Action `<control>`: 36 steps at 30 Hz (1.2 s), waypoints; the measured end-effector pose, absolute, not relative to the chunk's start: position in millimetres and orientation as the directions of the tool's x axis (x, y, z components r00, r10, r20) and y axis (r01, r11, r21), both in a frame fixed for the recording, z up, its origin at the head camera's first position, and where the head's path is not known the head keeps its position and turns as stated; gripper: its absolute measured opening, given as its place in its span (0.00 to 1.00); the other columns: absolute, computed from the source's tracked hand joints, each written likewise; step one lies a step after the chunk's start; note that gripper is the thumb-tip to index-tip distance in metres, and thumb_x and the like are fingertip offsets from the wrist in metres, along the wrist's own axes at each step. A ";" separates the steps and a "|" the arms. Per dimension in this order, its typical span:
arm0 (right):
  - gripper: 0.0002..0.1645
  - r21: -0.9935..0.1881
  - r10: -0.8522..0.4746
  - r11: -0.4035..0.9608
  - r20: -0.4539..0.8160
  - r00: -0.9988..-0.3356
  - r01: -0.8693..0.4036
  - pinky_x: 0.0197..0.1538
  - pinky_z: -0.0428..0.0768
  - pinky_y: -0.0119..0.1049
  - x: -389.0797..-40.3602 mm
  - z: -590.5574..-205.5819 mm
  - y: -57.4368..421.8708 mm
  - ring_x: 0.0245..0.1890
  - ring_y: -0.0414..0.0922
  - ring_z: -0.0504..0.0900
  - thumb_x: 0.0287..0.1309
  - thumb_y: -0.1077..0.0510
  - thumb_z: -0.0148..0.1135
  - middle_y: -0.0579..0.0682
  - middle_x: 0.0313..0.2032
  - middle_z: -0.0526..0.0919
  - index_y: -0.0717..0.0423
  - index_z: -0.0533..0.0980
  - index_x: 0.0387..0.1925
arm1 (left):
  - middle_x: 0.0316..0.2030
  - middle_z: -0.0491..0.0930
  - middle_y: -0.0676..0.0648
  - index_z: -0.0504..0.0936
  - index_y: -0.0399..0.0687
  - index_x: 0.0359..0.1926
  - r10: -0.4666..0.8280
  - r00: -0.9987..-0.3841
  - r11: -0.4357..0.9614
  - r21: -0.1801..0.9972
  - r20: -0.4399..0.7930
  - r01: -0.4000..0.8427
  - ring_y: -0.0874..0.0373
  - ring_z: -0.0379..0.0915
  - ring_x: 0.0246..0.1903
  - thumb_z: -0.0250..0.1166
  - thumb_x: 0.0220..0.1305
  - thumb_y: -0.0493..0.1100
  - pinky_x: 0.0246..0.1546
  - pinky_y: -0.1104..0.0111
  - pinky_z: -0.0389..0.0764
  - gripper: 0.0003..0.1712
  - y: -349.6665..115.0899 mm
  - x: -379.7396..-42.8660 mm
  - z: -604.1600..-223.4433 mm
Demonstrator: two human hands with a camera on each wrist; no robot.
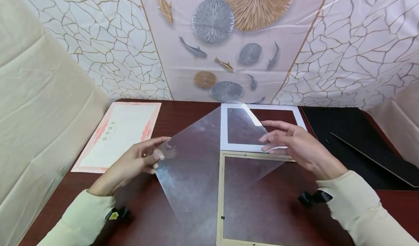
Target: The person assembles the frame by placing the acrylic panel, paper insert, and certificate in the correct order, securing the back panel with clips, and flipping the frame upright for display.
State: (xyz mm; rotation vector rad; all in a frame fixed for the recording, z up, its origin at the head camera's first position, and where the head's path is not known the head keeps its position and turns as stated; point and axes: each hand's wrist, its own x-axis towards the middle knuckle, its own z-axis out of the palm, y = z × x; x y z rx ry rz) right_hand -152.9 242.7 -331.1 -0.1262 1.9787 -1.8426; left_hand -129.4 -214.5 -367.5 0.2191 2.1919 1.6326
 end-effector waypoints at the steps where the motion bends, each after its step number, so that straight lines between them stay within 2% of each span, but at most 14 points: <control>1: 0.34 -0.963 -0.359 0.174 -0.258 -0.897 0.207 0.53 0.87 0.37 -151.2 -329.6 246.8 0.44 0.46 0.91 0.75 0.64 0.57 0.48 0.45 0.90 0.53 0.61 0.78 | 0.39 0.78 0.47 0.66 0.47 0.78 0.362 -0.907 0.311 0.945 -0.217 -0.101 0.62 0.75 0.30 0.57 0.77 0.33 0.32 0.68 0.84 0.32 -211.1 -131.0 -366.7; 4: 0.40 -0.933 -0.380 0.322 -0.285 -0.880 0.163 0.51 0.88 0.38 -145.5 -325.3 259.8 0.44 0.47 0.91 0.74 0.64 0.57 0.51 0.45 0.89 0.54 0.55 0.82 | 0.36 0.77 0.48 0.69 0.47 0.77 0.388 -0.895 0.315 0.944 -0.218 -0.093 0.62 0.74 0.28 0.57 0.76 0.32 0.31 0.70 0.82 0.31 -200.3 -135.4 -364.4; 6: 0.44 -0.920 -0.407 0.370 -0.288 -0.867 0.131 0.49 0.89 0.40 -141.6 -323.7 269.3 0.44 0.48 0.91 0.73 0.66 0.58 0.53 0.46 0.89 0.54 0.52 0.83 | 0.34 0.76 0.47 0.70 0.46 0.77 0.408 -0.888 0.320 0.944 -0.210 -0.076 0.62 0.73 0.27 0.58 0.75 0.31 0.29 0.71 0.81 0.31 -192.9 -137.6 -362.7; 9: 0.44 -0.913 -0.426 0.400 -0.265 -0.865 0.082 0.45 0.90 0.42 -132.4 -323.9 284.9 0.41 0.50 0.91 0.75 0.65 0.56 0.56 0.46 0.88 0.54 0.49 0.84 | 0.42 0.80 0.41 0.72 0.47 0.75 0.435 -0.878 0.341 0.939 -0.199 -0.043 0.61 0.73 0.27 0.60 0.75 0.31 0.29 0.71 0.81 0.30 -179.9 -141.2 -360.1; 11: 0.45 -0.917 -0.429 0.397 -0.226 -0.874 0.042 0.42 0.90 0.42 -125.0 -326.9 294.5 0.38 0.51 0.90 0.75 0.66 0.56 0.56 0.44 0.88 0.54 0.48 0.84 | 0.52 0.82 0.37 0.74 0.47 0.74 0.458 -0.869 0.349 0.937 -0.188 -0.019 0.59 0.74 0.31 0.60 0.74 0.31 0.29 0.70 0.82 0.30 -170.8 -143.7 -359.3; 13: 0.45 -0.918 -0.420 0.396 -0.187 -0.888 0.006 0.41 0.90 0.42 -117.7 -331.2 303.1 0.36 0.51 0.90 0.76 0.66 0.55 0.56 0.42 0.88 0.52 0.47 0.84 | 0.60 0.80 0.37 0.76 0.48 0.73 0.472 -0.862 0.360 0.933 -0.185 -0.003 0.58 0.73 0.33 0.61 0.74 0.31 0.30 0.69 0.83 0.29 -161.4 -146.0 -358.9; 14: 0.45 -0.917 -0.414 0.399 -0.169 -0.895 -0.011 0.40 0.90 0.42 -114.0 -333.4 307.6 0.35 0.51 0.90 0.76 0.66 0.55 0.56 0.41 0.88 0.51 0.47 0.85 | 0.61 0.80 0.37 0.76 0.48 0.73 0.485 -0.855 0.355 0.935 -0.182 0.003 0.58 0.73 0.33 0.61 0.75 0.31 0.30 0.68 0.83 0.28 -156.3 -147.2 -359.0; 17: 0.45 -0.913 -0.394 0.407 -0.133 -0.909 -0.042 0.38 0.90 0.42 -103.6 -339.7 322.1 0.34 0.50 0.89 0.76 0.67 0.54 0.55 0.39 0.88 0.48 0.48 0.85 | 0.47 0.83 0.42 0.78 0.49 0.71 0.510 -0.842 0.354 0.935 -0.179 0.016 0.58 0.72 0.30 0.61 0.75 0.31 0.30 0.68 0.84 0.27 -140.7 -151.2 -359.1; 21: 0.45 -0.933 -0.374 0.359 -0.122 -0.920 -0.023 0.34 0.88 0.40 -91.6 -349.4 345.4 0.31 0.49 0.87 0.76 0.70 0.52 0.54 0.37 0.87 0.42 0.50 0.84 | 0.32 0.77 0.48 0.80 0.49 0.69 0.516 -0.838 0.348 0.937 -0.178 0.015 0.59 0.74 0.27 0.61 0.74 0.30 0.31 0.66 0.87 0.26 -119.8 -157.5 -358.4; 24: 0.45 -0.960 -0.365 0.277 -0.128 -0.922 0.024 0.33 0.88 0.41 -85.5 -358.4 359.0 0.29 0.47 0.87 0.75 0.73 0.50 0.54 0.34 0.86 0.37 0.53 0.83 | 0.32 0.79 0.48 0.82 0.47 0.67 0.503 -0.845 0.345 0.939 -0.182 0.003 0.60 0.77 0.26 0.62 0.72 0.29 0.32 0.63 0.89 0.25 -106.8 -162.1 -358.3; 27: 0.46 -0.966 -0.342 0.252 -0.151 -0.928 0.064 0.32 0.88 0.42 -79.8 -365.7 370.2 0.29 0.46 0.87 0.74 0.74 0.50 0.52 0.33 0.86 0.32 0.56 0.81 | 0.35 0.82 0.47 0.82 0.44 0.66 0.493 -0.850 0.340 0.940 -0.186 -0.008 0.61 0.78 0.25 0.64 0.71 0.30 0.33 0.60 0.90 0.24 -94.7 -166.7 -359.2; 31: 0.47 -0.943 -0.288 0.317 -0.200 -0.936 0.104 0.31 0.89 0.43 -72.5 -372.6 381.6 0.27 0.45 0.86 0.74 0.72 0.52 0.49 0.31 0.86 0.22 0.57 0.78 | 0.33 0.82 0.45 0.82 0.42 0.66 0.486 -0.853 0.340 0.940 -0.189 -0.014 0.62 0.80 0.25 0.66 0.71 0.31 0.35 0.57 0.90 0.23 -79.6 -171.5 -361.4; 36: 0.49 -0.887 -0.224 0.432 -0.280 -0.934 0.163 0.30 0.88 0.42 -63.7 -379.9 390.2 0.26 0.44 0.85 0.75 0.69 0.53 0.48 0.29 0.84 0.16 0.52 0.77 | 0.27 0.79 0.45 0.85 0.43 0.63 0.482 -0.853 0.348 0.937 -0.199 -0.022 0.63 0.81 0.25 0.67 0.70 0.32 0.34 0.58 0.90 0.21 -64.4 -175.8 -367.2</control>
